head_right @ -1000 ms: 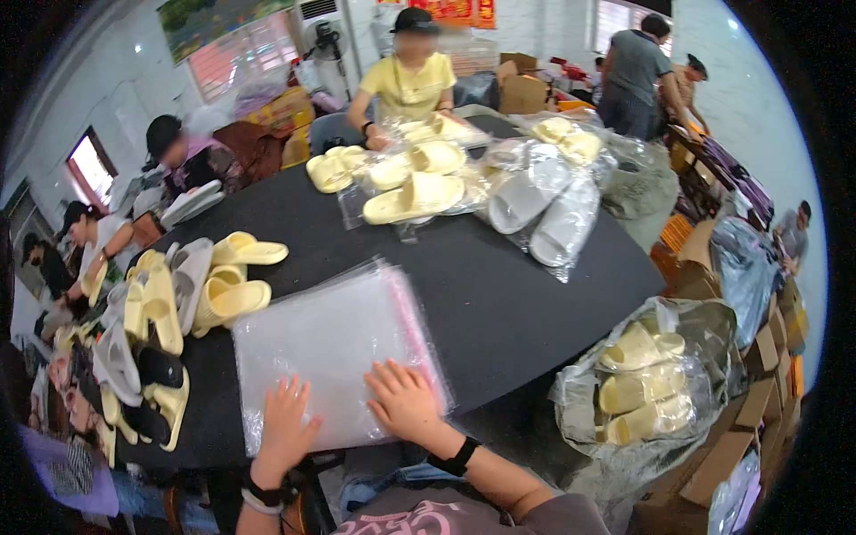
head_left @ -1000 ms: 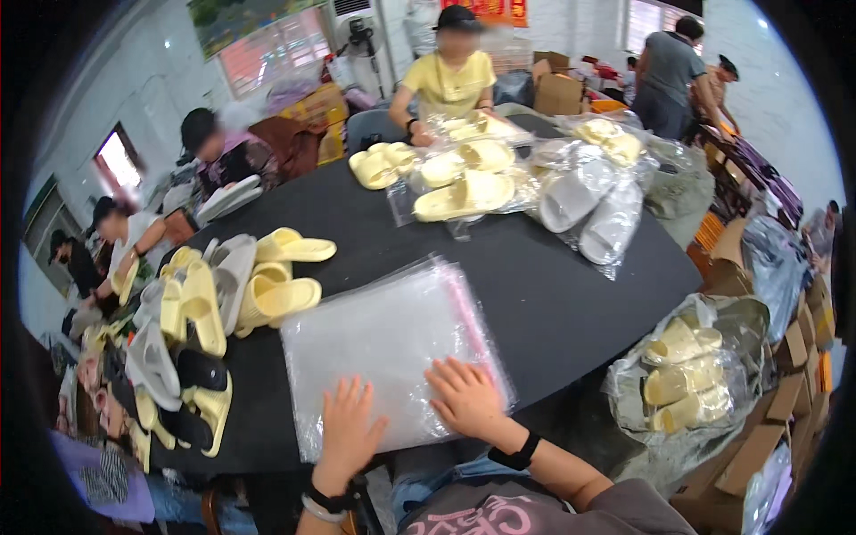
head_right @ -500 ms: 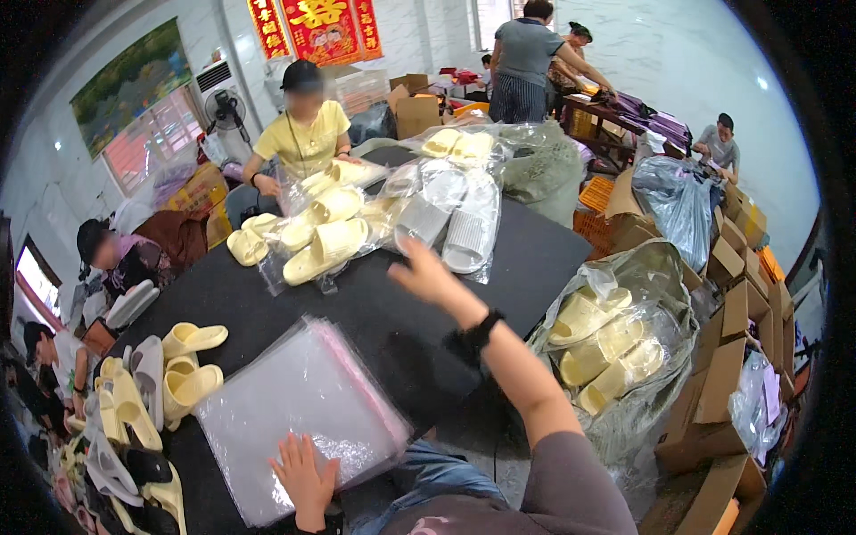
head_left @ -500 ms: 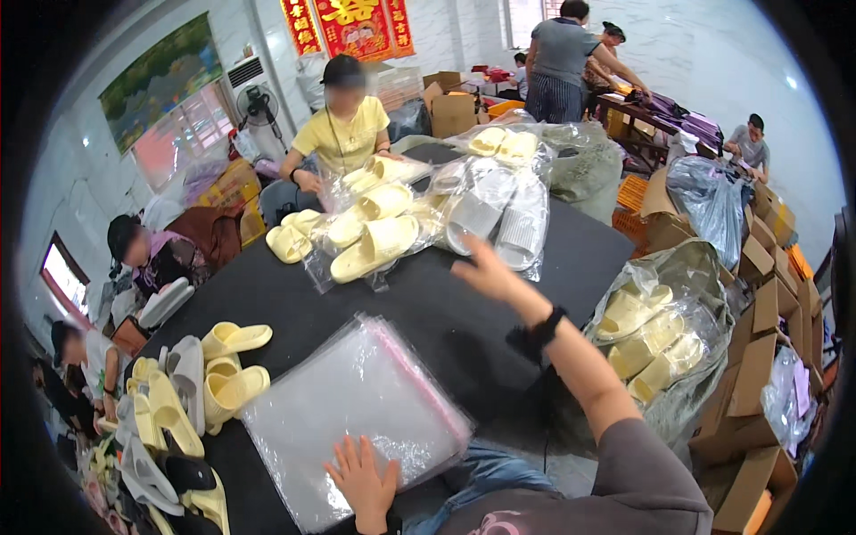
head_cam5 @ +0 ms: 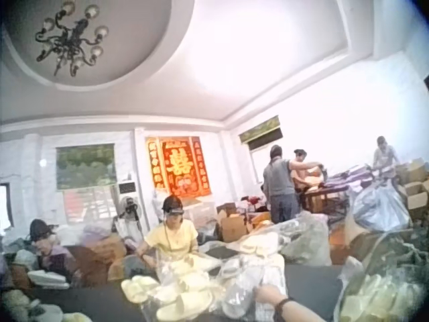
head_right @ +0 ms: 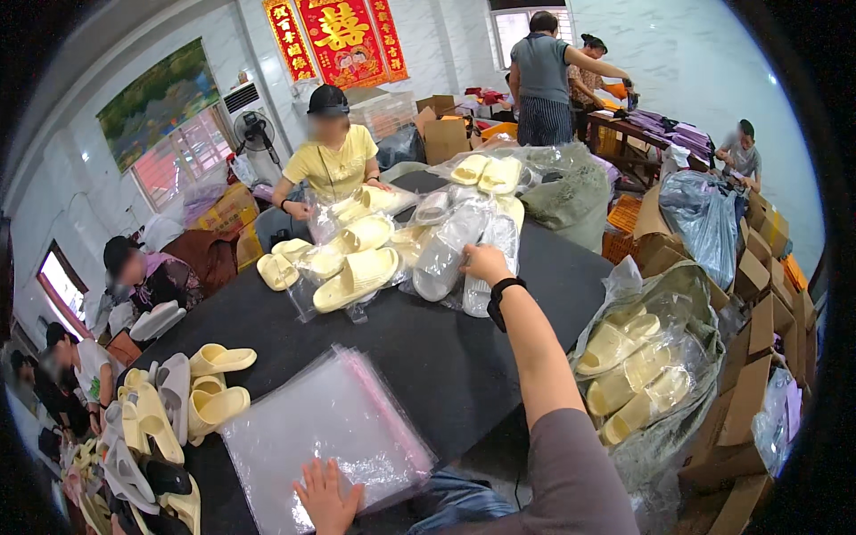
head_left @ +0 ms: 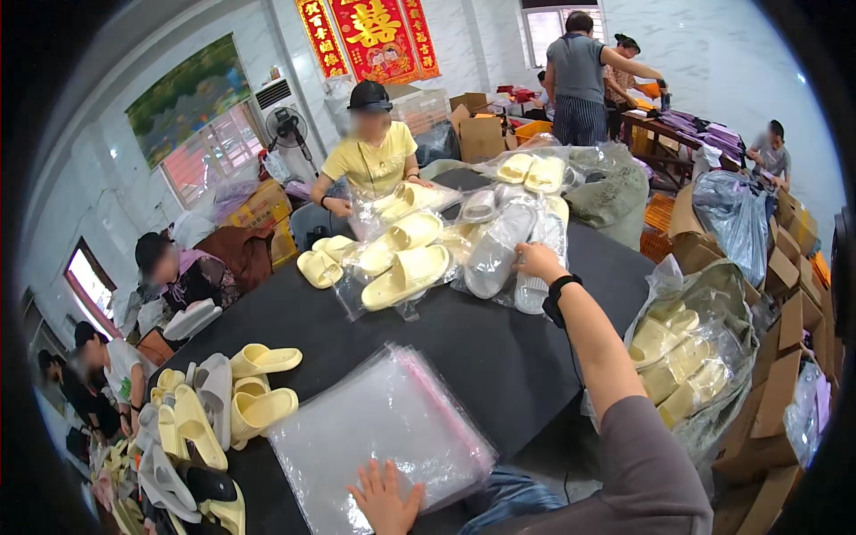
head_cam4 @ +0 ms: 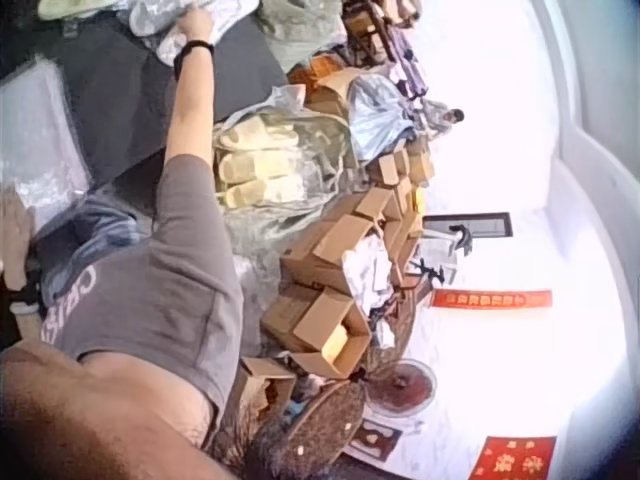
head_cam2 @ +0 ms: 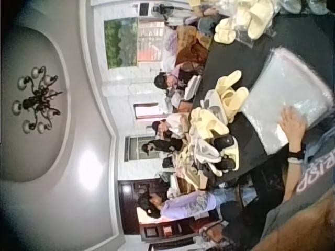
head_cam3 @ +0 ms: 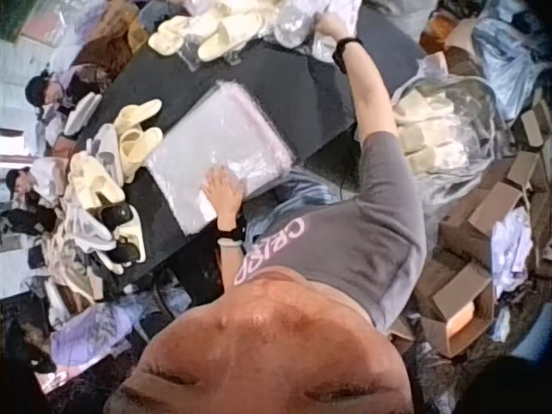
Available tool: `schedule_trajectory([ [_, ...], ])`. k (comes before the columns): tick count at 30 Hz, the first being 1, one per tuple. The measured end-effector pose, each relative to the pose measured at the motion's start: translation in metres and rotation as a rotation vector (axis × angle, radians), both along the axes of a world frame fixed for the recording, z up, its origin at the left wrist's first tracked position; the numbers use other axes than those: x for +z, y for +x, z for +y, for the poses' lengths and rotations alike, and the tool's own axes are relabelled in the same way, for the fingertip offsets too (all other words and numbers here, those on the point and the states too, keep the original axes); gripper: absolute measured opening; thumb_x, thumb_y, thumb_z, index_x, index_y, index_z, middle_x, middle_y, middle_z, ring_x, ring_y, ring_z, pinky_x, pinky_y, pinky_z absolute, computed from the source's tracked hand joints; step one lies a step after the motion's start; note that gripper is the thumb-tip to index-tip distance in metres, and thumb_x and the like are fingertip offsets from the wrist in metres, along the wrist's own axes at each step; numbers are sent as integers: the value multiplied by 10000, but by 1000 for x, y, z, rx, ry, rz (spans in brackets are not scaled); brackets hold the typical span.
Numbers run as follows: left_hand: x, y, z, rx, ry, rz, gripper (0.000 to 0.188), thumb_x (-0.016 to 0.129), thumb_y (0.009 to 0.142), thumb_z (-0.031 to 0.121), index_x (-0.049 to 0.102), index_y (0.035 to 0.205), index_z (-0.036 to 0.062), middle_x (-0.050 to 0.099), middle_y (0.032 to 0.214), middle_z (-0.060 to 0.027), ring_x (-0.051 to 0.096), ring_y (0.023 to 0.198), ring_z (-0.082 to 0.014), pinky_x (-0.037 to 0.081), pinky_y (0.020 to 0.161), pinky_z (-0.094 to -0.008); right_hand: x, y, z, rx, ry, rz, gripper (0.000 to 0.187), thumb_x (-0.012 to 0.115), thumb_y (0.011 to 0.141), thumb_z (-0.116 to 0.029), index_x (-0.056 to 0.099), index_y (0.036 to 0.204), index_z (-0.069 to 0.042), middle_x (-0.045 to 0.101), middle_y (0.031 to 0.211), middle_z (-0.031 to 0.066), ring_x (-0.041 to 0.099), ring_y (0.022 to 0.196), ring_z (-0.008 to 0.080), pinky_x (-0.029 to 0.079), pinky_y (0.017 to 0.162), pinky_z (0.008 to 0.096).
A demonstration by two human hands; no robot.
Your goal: The person places pairs of yellow, black, and white slippers into clear plastic bags at a table. The person repeatedly picks up slippers, inserts them into bags, and sets the packaged pairs aside while other workers perform similar tasks nearby.
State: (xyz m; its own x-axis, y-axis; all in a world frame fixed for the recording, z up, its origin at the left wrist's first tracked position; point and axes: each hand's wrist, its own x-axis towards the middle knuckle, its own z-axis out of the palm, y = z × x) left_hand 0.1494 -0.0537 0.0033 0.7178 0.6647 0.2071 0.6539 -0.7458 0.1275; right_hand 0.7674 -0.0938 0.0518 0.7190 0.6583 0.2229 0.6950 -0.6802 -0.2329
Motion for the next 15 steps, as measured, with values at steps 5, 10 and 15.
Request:
schedule_trajectory([
  [5,-14,4,6,12,-91,-27,803,552,867,630,465,1460,96,373,1533,-220,289,1427,-455,107,1129,-675,25,-9,-12,55,178,163,468,761,756,-465,683,1135,-201,715,1007,178,675,970,355,521,823,441],
  [10,-3,-1,1,62,-57,-31,812,578,844,648,489,1441,106,411,1502,-218,317,1423,-407,140,1120,-675,96,-121,-9,299,615,912,402,711,901,-399,633,1163,-104,647,949,14,614,784,122,505,663,274],
  [15,3,2,0,32,-30,-93,784,599,844,633,514,1416,103,427,1488,-214,352,1400,-414,160,1105,-687,127,-217,-15,570,732,1411,434,610,984,-167,491,1375,-19,632,1038,-1,631,870,41,570,716,209],
])
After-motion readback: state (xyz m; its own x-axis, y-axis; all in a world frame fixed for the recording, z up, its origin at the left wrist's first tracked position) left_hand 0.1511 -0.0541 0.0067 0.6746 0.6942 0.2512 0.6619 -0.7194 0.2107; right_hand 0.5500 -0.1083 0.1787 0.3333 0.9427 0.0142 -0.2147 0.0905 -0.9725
